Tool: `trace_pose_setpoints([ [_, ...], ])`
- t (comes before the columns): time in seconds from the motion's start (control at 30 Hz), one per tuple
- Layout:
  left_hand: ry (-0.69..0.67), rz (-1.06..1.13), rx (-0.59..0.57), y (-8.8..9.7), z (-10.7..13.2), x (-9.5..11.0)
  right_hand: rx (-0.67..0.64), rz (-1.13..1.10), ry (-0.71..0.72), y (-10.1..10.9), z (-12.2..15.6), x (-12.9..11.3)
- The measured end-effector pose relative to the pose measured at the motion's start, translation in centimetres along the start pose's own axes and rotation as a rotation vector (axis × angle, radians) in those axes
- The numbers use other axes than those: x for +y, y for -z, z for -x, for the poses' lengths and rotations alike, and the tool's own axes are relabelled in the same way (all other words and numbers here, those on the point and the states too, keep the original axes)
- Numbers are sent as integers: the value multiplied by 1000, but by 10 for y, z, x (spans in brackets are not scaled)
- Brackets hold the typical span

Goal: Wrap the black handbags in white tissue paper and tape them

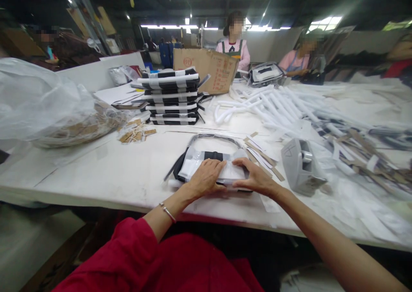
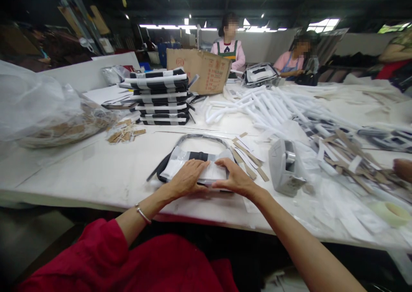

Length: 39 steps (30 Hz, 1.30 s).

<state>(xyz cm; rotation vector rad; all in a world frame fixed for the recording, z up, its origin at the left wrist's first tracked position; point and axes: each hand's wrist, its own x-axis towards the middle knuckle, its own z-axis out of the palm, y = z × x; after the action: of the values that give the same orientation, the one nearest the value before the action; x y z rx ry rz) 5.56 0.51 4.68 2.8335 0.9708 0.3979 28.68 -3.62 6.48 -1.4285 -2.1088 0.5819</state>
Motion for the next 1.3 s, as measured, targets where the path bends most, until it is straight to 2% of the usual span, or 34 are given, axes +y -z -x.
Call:
trace_pose_setpoints([
  [0.07,0,9,6,0,0,0,-54,-34,-25,6,0,-3],
  [0.13,-9,13,14,0,0,0,-70,-23,12,8,-1,-5],
  [0.3,-15,8,9,0,1,2,-6,33,89,0,1,-5],
  [0.43,-32,-13,-3,2,3,6,-48,149,87,5,1,-7],
  [0.53,-52,-5,-12,14,6,5,5,288,145,11,-1,-12],
  [0.63,2,24,28,34,19,-11,32,417,244,9,0,-17],
  [0.73,190,52,96,54,41,-42,-9,484,291,-4,6,-16],
  [0.8,274,99,52,62,56,-62,-40,503,291,-15,9,-11],
  [0.87,283,160,-16,64,67,-74,-50,516,281,-23,12,-7],
  [0.97,269,195,-72,64,72,-80,-33,520,268,-28,14,-4],
  [1.07,251,178,-117,61,67,-80,-30,509,258,-27,13,-5],
  [1.3,317,127,-117,58,67,-83,-47,509,223,-27,13,-8],
])
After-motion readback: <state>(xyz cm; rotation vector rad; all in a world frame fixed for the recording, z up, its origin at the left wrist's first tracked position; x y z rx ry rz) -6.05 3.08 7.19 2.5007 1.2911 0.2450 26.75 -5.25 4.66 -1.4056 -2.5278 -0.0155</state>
